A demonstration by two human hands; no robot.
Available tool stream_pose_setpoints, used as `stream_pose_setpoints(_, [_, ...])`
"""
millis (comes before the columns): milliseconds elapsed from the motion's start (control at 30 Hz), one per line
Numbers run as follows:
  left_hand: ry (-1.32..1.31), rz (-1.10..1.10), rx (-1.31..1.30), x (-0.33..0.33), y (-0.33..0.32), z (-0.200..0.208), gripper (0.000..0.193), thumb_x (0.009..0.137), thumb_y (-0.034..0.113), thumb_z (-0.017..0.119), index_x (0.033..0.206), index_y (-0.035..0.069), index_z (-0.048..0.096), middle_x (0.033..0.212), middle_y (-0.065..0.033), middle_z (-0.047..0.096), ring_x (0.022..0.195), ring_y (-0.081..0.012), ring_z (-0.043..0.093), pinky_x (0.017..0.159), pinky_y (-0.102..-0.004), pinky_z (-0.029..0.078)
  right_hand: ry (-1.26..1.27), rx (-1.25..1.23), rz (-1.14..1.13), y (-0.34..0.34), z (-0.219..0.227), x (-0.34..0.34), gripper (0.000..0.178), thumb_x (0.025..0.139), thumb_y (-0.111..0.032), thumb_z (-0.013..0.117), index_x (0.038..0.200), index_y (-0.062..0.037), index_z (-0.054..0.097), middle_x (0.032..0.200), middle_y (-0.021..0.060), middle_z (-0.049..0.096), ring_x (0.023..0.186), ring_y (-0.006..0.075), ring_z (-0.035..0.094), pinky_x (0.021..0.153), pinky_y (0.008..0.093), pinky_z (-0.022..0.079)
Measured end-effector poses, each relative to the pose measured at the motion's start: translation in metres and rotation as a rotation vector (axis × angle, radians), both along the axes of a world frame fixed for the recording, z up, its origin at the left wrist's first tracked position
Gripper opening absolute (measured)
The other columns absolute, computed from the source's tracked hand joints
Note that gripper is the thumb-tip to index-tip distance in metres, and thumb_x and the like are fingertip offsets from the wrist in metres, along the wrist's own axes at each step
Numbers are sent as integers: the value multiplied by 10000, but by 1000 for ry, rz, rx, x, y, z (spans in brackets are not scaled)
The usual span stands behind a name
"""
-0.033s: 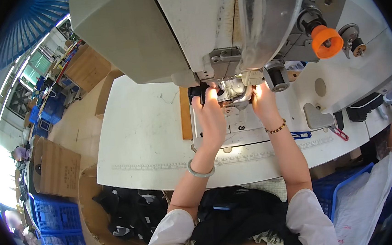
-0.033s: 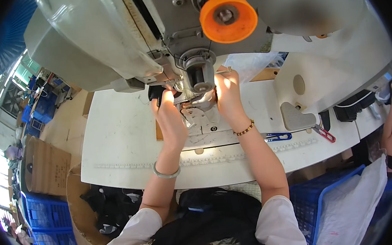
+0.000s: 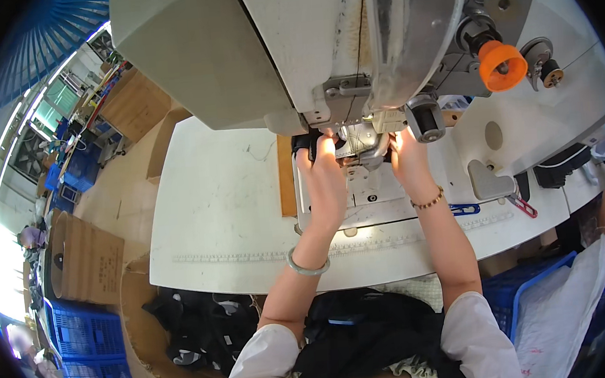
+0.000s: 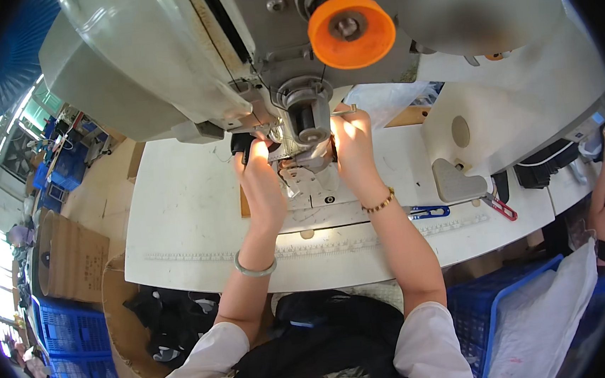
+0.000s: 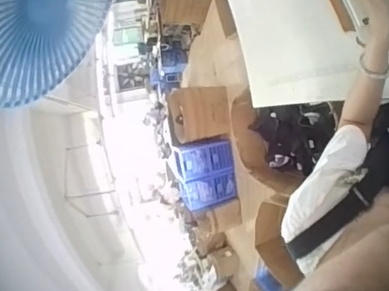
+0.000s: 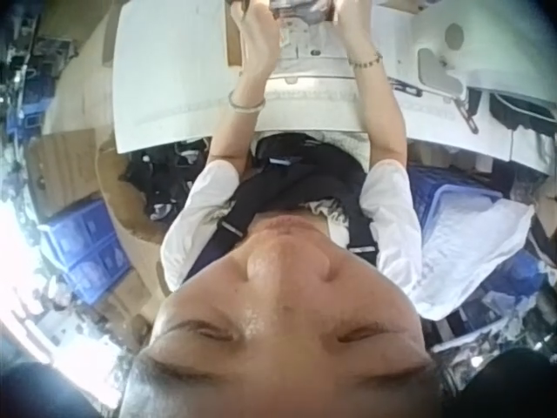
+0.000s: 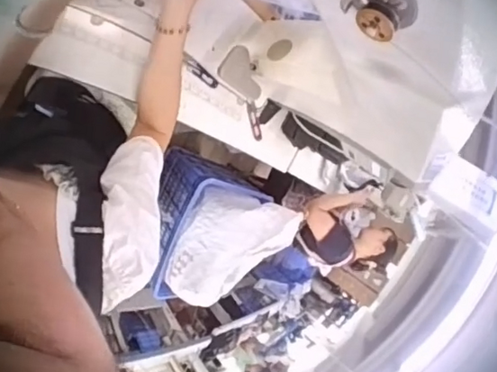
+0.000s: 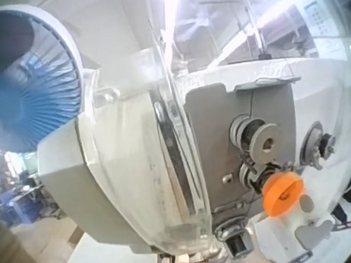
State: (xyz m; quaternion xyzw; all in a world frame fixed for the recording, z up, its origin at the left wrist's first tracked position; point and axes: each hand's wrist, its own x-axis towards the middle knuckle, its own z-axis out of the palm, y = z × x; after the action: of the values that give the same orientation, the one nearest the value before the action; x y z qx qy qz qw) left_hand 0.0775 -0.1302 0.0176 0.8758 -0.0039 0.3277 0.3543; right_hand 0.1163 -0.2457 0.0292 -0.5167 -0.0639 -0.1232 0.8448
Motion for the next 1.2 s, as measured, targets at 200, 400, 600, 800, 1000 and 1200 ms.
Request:
stream_pose_setpoints(200, [-31,-97,47,2,5,-3,373,680,-114,460,1043,-29,482,902,-153,513,842,-293,419,765,-343,351,-7,-255,19,-16,7,-7,303,741,-104,482,481,-39,341,468,-35,311,456,41,287,424,222,218])
stream_pose_setpoints(400, [43,-17,-180,4,-1,-7,262,690,-65,454,941,-22,516,842,-164,488,808,-293,430,704,-327,353,-21,-312,-12,-16,2,-3,321,728,-130,522,473,-43,347,482,-40,333,472,33,290,427,223,230])
stream_pose_setpoints(600, [-3,-48,-387,-4,-7,-26,206,796,15,403,969,-8,514,906,-127,455,831,-215,348,774,-280,301,-93,-369,14,-17,7,-9,333,706,-121,581,485,-59,340,496,-68,305,491,17,267,429,208,223])
stream_pose_setpoints(800, [-120,-241,-1092,-6,-17,-22,175,760,91,521,924,28,522,908,-14,433,845,-106,392,715,-208,333,-145,-401,17,-20,-1,-10,340,704,-107,593,521,-87,308,527,-74,295,509,12,253,421,202,200])
stream_pose_setpoints(1000, [-137,-187,-1314,-9,-18,-19,123,742,142,538,840,72,516,872,27,423,732,-41,407,625,-173,339,-79,-450,64,-20,9,-20,345,713,-90,583,544,-87,283,538,-71,268,522,25,237,432,207,196])
stream_pose_setpoints(1200, [-155,-296,-1148,-7,-14,-27,102,747,124,528,832,68,525,864,29,431,736,-26,403,623,-171,336,-72,-289,106,-22,-6,-15,377,716,-73,594,563,-87,251,574,-63,265,545,29,233,446,203,204])
